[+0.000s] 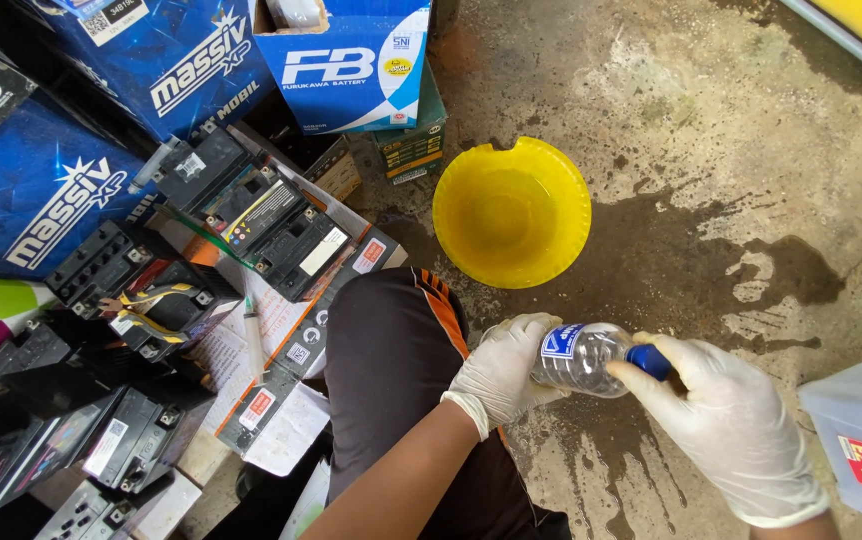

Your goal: Filling battery cells with liquid using a syringe

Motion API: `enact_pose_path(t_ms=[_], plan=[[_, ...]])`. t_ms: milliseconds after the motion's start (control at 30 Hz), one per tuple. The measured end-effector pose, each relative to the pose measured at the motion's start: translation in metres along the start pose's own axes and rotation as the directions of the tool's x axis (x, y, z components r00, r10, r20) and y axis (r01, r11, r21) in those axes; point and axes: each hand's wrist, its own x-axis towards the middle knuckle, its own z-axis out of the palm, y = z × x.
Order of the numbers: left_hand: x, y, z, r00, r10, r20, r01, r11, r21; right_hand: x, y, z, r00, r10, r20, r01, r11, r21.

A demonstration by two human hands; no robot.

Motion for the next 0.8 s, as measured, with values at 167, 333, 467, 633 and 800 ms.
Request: enact_pose_path(t_ms=[167,333,467,633,800], plan=[[0.005,-0.002,0.003,0.99,0.047,-0.136,-0.038,0.997,0.072,0.002,-0.016,0.009,0.965,0.253,0.062,-0.26,0.954,0.15],[0.004,0.019,-0.018,0.99,-0.139,-0.032,0.143,0.964,0.223,0.003,-0.021,0.027,0.955,0.295,0.043,-0.288,0.877,0.385],[-0.026,0.062,-0.099,0.984,0.083,-0.159,-0.023,0.937,0.35,-0.008,-0.01,0.08,0.936,0.35,-0.045,-0.311,0.879,0.36],[-0.104,0.021,-0.173,0.91,0.053,-0.412,0.04,0.976,0.215,-0.025,0.022,0.154,0.877,0.479,0.05,-0.469,0.827,0.311],[-0.183,-0.095,-0.163,0.769,-0.273,-0.578,0.564,0.715,0.412,-0.051,0.07,0.224,0.821,0.566,0.074,-0.57,0.808,0.149]])
